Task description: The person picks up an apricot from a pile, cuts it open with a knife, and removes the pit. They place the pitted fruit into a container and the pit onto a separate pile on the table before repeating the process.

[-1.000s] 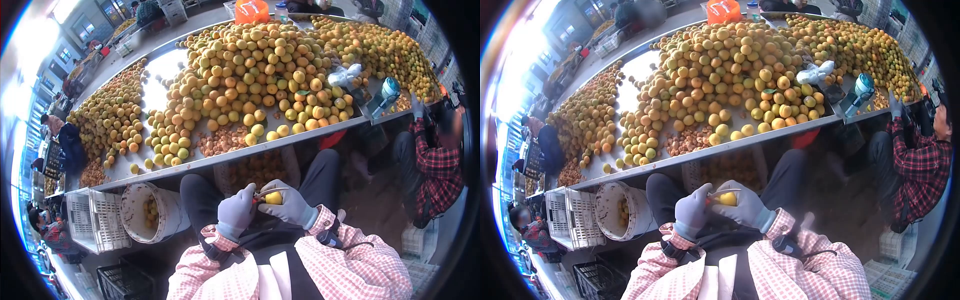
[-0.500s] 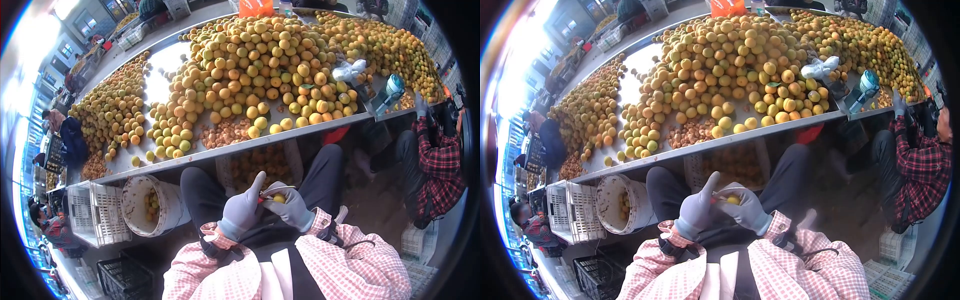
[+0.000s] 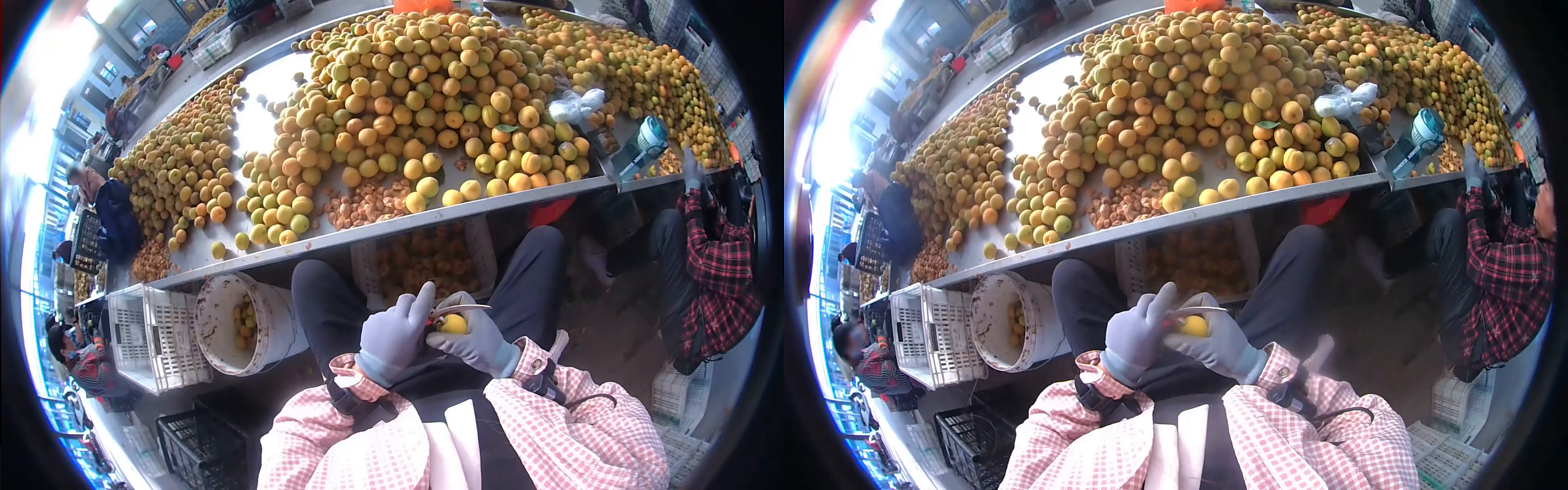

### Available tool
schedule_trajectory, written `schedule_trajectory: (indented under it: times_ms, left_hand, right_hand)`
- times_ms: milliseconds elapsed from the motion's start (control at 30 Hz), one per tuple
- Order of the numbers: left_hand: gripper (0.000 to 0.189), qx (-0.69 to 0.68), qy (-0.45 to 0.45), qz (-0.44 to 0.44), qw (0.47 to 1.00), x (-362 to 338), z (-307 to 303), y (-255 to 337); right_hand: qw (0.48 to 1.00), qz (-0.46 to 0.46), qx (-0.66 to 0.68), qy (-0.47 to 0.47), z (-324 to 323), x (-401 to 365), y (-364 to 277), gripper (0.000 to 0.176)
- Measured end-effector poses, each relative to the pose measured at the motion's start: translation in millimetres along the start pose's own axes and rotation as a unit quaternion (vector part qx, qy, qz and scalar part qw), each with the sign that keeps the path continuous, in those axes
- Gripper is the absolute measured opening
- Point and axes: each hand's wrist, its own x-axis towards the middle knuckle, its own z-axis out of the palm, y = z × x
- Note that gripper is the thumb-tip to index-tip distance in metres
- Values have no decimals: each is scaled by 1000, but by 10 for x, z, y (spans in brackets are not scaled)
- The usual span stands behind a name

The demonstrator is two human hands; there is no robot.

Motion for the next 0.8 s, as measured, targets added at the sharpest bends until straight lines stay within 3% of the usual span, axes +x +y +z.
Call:
schedule_trajectory:
  times_ms: [100, 200, 233, 267, 400, 433, 500, 633, 700, 767, 800]
  left_hand:
    - [59, -2, -23, -3, 1000, -13, 38, -24]
    - [60, -19, -37, -7, 999, -52, 100, -71]
    - [61, -99, -29, -9, 995, -81, 133, -86]
    - [61, -177, -21, -10, 984, -98, 149, -94]
    - [70, -270, -87, -67, 957, -78, 103, -40]
    - [71, -309, -139, -92, 936, -85, 148, -77]
    - [72, -347, -189, -117, 911, -52, 141, -96]
    - [85, -449, -187, -84, 870, 68, 134, -124]
    - [88, -492, -197, -87, 844, 127, 129, -139]
    - [88, -443, -186, -65, 875, 223, 38, -125]
    - [84, -458, -83, -51, 884, 256, 64, -133]
  right_hand:
    - [998, 36, 33, 37, -3, 42, 144, 40]
    - [996, 27, -52, 72, -31, 120, 191, 40]
    - [978, -99, -177, 48, -75, 143, 184, 42]
    - [929, -223, -296, 22, -118, 169, 166, 45]
    - [901, -272, -335, -43, -250, 251, 117, 47]
    - [901, -271, -335, -44, -246, 237, 145, 47]
    - [978, -163, -123, -41, -226, 197, 191, 42]
    - [958, -153, -242, 17, -300, 182, 219, 40]
    - [996, -4, -86, 15, -252, 119, 178, 37]
    - [997, 27, -52, 41, -297, 111, 119, 37]
    - [996, 59, -18, 62, -331, 112, 84, 37]
